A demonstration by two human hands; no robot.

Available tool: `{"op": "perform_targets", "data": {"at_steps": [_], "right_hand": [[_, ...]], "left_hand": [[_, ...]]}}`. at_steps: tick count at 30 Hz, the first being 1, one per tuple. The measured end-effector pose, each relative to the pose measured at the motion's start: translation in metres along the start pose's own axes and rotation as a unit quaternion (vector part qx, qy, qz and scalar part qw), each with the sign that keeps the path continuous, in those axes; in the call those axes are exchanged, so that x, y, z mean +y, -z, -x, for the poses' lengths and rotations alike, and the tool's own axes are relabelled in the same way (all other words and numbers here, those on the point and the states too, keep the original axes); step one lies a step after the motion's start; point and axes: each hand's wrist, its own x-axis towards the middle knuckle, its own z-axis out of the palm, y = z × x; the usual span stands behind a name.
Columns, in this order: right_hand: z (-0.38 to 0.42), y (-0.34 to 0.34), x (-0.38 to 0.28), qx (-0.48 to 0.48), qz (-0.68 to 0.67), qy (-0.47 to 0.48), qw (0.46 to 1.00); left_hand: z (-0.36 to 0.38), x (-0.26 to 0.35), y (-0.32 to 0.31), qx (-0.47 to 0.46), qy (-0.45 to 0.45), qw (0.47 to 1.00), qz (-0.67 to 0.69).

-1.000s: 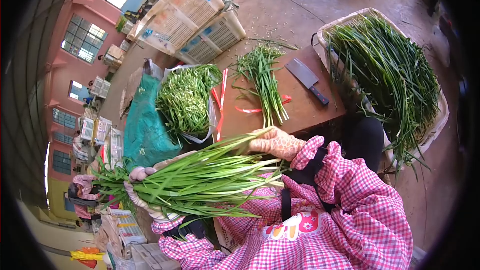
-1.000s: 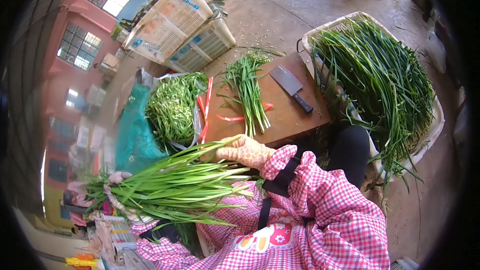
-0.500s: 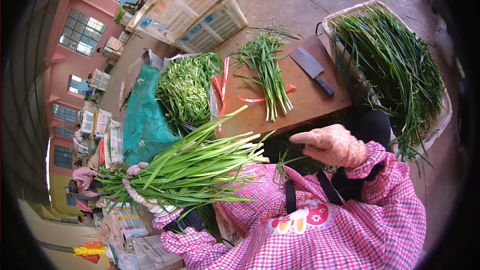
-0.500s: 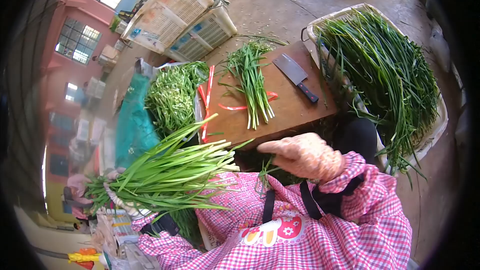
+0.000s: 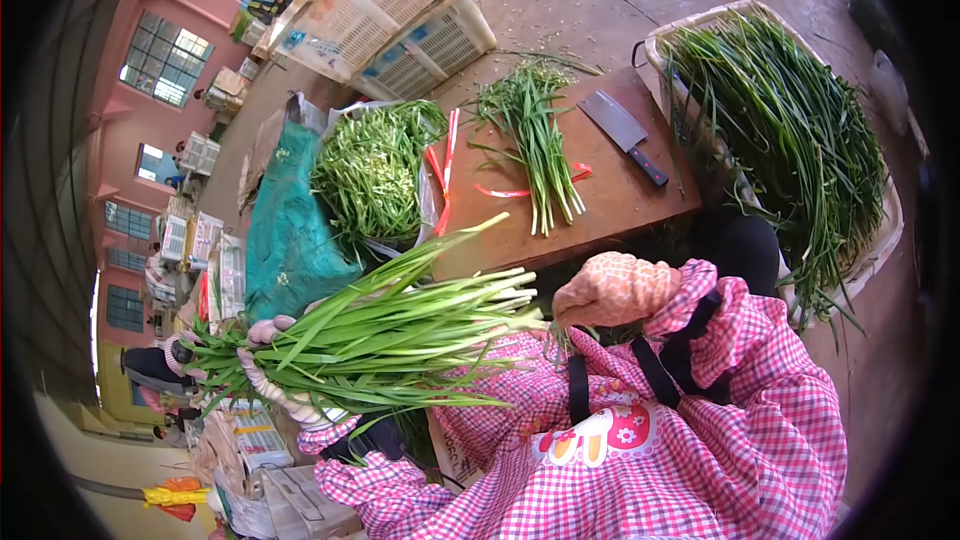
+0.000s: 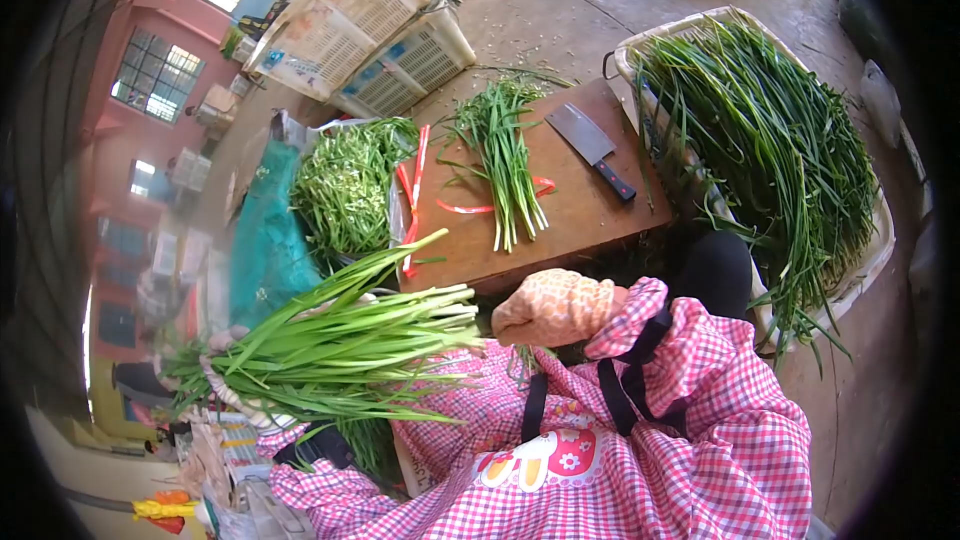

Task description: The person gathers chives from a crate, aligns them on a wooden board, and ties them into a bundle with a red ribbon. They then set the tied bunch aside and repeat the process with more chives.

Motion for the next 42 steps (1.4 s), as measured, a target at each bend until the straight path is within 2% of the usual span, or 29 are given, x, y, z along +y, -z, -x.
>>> {"op": "perform_targets", "data": {"at_steps": [2, 3, 4, 6, 7, 9, 10, 11, 12, 13, 14, 16, 18, 19, 21, 22, 24, 25, 26, 28, 30, 32, 34, 35, 36, 37, 38, 40, 42], "right_hand": [[0.017, 0.004, 0.000, 0.019, -0.072, -0.041, 0.996], [0.029, 0.016, -0.019, -0.029, -0.042, -0.254, 0.966], [0.038, 0.012, -0.003, -0.006, 0.002, -0.177, 0.984], [0.054, 0.005, 0.029, -0.119, 0.282, -0.162, 0.938], [0.058, 0.000, 0.030, -0.117, 0.280, -0.160, 0.939], [0.065, 0.002, 0.011, 0.038, 0.143, -0.134, 0.980], [0.057, 0.002, -0.002, 0.039, 0.052, -0.107, 0.992], [0.045, 0.006, -0.027, 0.023, -0.109, -0.161, 0.981], [0.037, -0.007, -0.033, 0.024, -0.308, -0.185, 0.933], [0.029, -0.018, -0.044, 0.015, -0.503, -0.186, 0.844], [0.018, -0.028, -0.052, 0.026, -0.561, -0.189, 0.806], [-0.002, -0.044, -0.061, 0.049, -0.583, -0.154, 0.796], [-0.027, -0.080, -0.048, 0.055, -0.715, -0.092, 0.691], [-0.030, -0.080, -0.053, 0.057, -0.713, -0.092, 0.692], [-0.033, -0.077, -0.062, 0.104, -0.829, -0.051, 0.547], [-0.024, -0.070, -0.063, 0.096, -0.831, -0.055, 0.545], [-0.008, -0.064, -0.047, 0.051, -0.722, 0.065, 0.687], [0.001, -0.065, -0.040, 0.004, -0.675, 0.055, 0.735], [0.012, -0.059, -0.039, -0.075, -0.673, 0.021, 0.735], [0.027, -0.059, -0.026, -0.144, -0.701, 0.036, 0.698], [0.048, -0.045, -0.005, -0.178, -0.643, -0.011, 0.745], [0.073, -0.013, -0.001, -0.169, -0.545, -0.093, 0.816], [0.095, -0.001, 0.004, -0.168, -0.379, -0.267, 0.870], [0.105, -0.001, 0.008, -0.145, -0.143, -0.229, 0.952], [0.112, 0.000, 0.009, -0.112, 0.103, -0.174, 0.973], [0.116, 0.004, 0.005, -0.147, 0.251, -0.238, 0.927], [0.114, 0.007, -0.003, -0.109, 0.289, -0.239, 0.920], [0.098, 0.018, -0.025, 0.049, 0.180, -0.115, 0.976], [0.073, 0.020, -0.045, 0.171, 0.144, -0.035, 0.974]], "left_hand": [[0.000, 0.000, -0.001, 0.020, -0.003, 0.999, -0.033], [0.001, -0.002, -0.001, 0.035, -0.018, 0.999, -0.008], [0.000, -0.003, 0.000, 0.034, -0.018, 0.999, -0.008], [0.000, -0.001, 0.004, 0.031, 0.000, 0.999, -0.006], [0.001, -0.001, 0.008, 0.041, 0.006, 0.999, -0.007], [0.001, -0.007, 0.005, 0.058, -0.004, 0.998, -0.016], [0.001, -0.010, 0.003, 0.077, -0.013, 0.997, -0.022], [-0.002, -0.012, 0.003, 0.055, -0.009, 0.998, -0.027], [-0.004, -0.015, 0.001, 0.052, -0.009, 0.998, -0.024], [-0.004, -0.018, -0.002, 0.045, -0.004, 0.999, -0.022], [-0.004, -0.020, -0.004, 0.039, 0.002, 0.999, -0.022], [-0.004, -0.026, -0.017, 0.029, 0.004, 0.999, -0.016], [-0.005, -0.032, -0.023, 0.040, 0.003, 0.999, 0.017], [-0.006, -0.034, -0.023, 0.038, 0.002, 0.999, 0.019], [-0.007, -0.037, -0.021, 0.068, 0.029, 0.992, 0.099], [-0.008, -0.036, -0.020, 0.069, 0.027, 0.992, 0.099], [-0.009, -0.034, -0.020, 0.086, 0.035, 0.994, 0.052], [-0.010, -0.035, -0.010, 0.079, 0.042, 0.993, 0.079], [-0.010, -0.037, -0.014, 0.081, 0.044, 0.993, 0.080], [-0.015, -0.044, -0.028, 0.046, 0.026, 0.999, -0.006], [-0.017, -0.044, -0.017, 0.027, 0.010, 1.000, 0.010], [-0.017, -0.038, 0.008, 0.011, 0.045, 0.997, 0.062], [-0.011, -0.037, 0.015, 0.004, 0.037, 0.996, 0.084], [-0.007, -0.037, 0.015, 0.032, 0.016, 0.996, 0.079], [-0.004, -0.036, 0.016, 0.060, -0.006, 0.995, 0.073], [-0.006, -0.034, 0.017, 0.046, -0.012, 0.997, 0.054], [-0.007, -0.032, 0.016, 0.046, -0.012, 0.997, 0.053], [-0.008, -0.029, 0.013, 0.004, 0.029, 0.997, 0.073], [-0.007, -0.030, 0.014, 0.013, 0.026, 0.996, 0.079]]}}
